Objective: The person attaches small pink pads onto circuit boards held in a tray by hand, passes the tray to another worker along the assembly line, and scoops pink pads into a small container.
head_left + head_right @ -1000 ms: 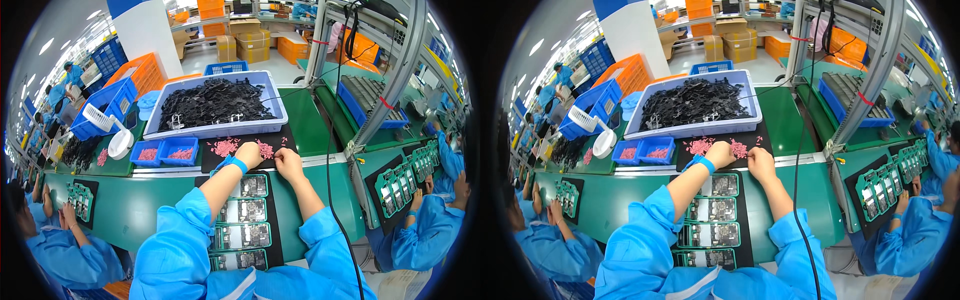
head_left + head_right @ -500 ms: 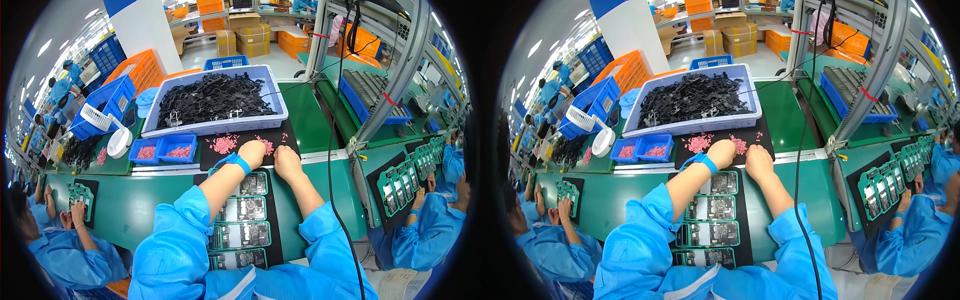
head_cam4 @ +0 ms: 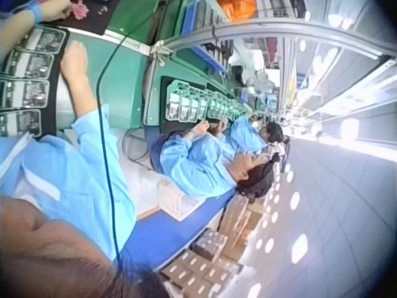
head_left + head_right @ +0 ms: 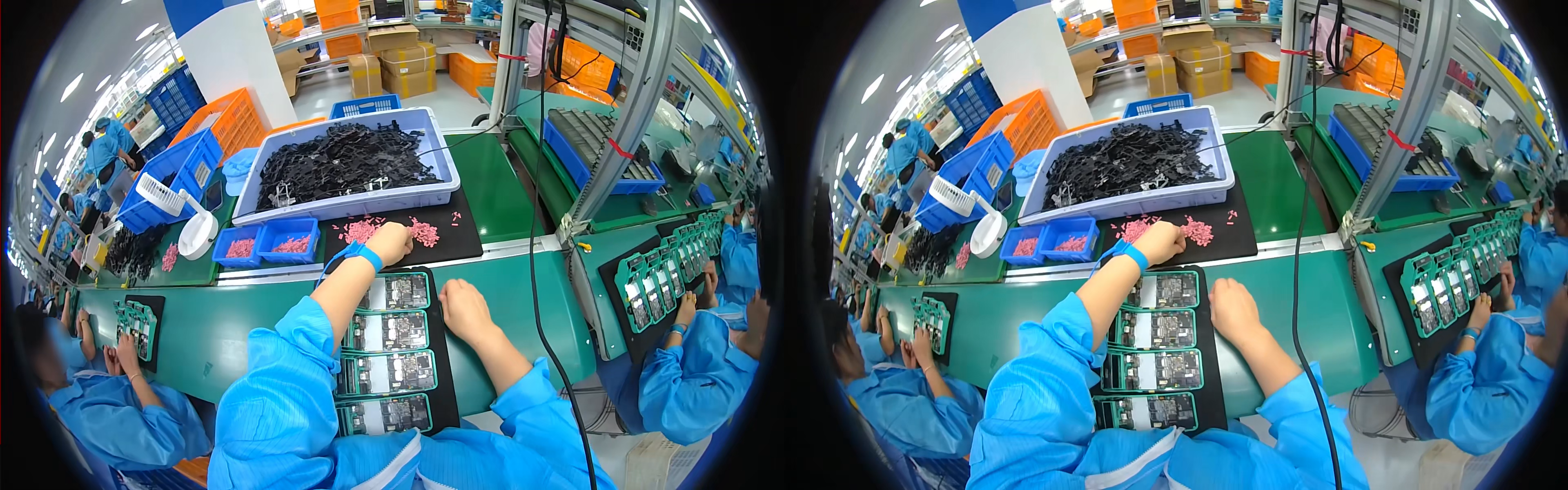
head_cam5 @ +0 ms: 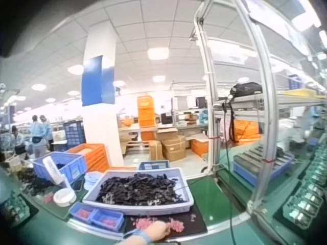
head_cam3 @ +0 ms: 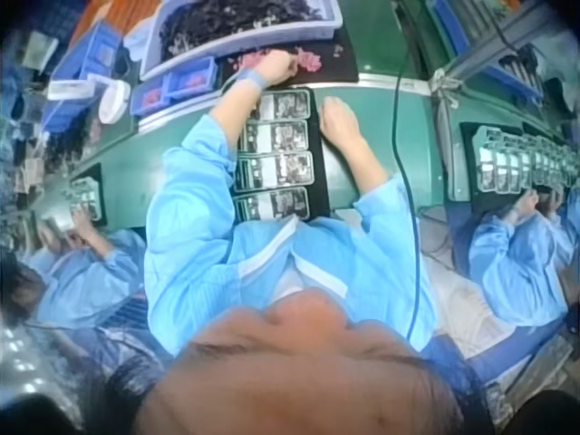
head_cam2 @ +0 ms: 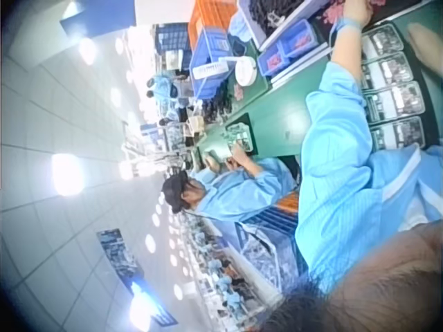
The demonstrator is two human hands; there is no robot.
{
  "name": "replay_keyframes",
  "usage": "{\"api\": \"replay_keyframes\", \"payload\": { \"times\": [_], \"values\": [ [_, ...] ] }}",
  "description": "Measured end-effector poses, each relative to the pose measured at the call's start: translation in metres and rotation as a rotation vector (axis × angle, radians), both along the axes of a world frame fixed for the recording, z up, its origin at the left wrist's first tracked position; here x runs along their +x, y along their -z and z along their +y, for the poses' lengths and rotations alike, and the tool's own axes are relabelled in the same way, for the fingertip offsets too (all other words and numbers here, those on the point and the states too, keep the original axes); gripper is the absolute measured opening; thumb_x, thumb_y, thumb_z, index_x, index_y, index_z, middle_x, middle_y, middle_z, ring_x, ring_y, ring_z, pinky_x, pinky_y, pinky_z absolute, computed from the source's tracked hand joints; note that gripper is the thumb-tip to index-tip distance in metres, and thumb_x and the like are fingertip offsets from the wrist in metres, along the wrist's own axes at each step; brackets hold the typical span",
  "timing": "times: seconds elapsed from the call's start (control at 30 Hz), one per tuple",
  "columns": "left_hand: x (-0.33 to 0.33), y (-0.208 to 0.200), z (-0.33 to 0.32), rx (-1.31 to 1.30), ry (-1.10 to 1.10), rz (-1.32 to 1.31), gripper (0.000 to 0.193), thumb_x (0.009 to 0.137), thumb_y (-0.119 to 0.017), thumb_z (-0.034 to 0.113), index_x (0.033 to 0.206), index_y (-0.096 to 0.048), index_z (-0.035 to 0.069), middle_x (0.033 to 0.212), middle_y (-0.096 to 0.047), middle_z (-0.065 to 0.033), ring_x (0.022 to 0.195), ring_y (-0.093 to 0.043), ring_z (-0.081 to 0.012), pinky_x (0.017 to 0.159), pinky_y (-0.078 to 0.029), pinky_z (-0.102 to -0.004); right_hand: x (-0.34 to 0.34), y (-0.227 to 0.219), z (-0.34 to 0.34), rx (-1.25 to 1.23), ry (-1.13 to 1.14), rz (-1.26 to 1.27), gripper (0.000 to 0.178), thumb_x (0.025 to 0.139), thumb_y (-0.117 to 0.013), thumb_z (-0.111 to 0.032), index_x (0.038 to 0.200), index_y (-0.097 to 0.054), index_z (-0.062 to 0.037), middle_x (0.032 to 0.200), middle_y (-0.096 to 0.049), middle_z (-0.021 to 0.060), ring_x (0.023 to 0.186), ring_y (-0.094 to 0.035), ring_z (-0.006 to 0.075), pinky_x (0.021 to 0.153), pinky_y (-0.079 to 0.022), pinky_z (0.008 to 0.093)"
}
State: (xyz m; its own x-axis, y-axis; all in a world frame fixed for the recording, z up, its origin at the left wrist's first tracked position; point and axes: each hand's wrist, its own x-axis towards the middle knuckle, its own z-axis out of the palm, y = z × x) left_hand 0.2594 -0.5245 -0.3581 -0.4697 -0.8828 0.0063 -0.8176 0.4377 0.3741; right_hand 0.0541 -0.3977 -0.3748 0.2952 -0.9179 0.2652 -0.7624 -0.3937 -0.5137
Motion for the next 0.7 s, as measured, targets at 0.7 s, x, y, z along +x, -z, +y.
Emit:
{"api": "replay_keyframes", "payload": {
  "times": [0.7],
  "values": [
    [-0.003,-0.064,0.109,0.025,0.198,0.079,0.009,0.070,-0.065,0.011,0.073,-0.067,0.002,0.073,-0.065,-0.0147,0.068,-0.064,-0.0285,0.065,-0.052,-0.0355,-0.004,0.004,-0.003,-0.045,-0.100,-0.007,0.007,0.078,-0.056,-0.009,0.077,-0.058,-0.0032,0.080,-0.061,0.0173,0.079,-0.060,0.0355,0.073,-0.049,0.0443]
  ]
}}
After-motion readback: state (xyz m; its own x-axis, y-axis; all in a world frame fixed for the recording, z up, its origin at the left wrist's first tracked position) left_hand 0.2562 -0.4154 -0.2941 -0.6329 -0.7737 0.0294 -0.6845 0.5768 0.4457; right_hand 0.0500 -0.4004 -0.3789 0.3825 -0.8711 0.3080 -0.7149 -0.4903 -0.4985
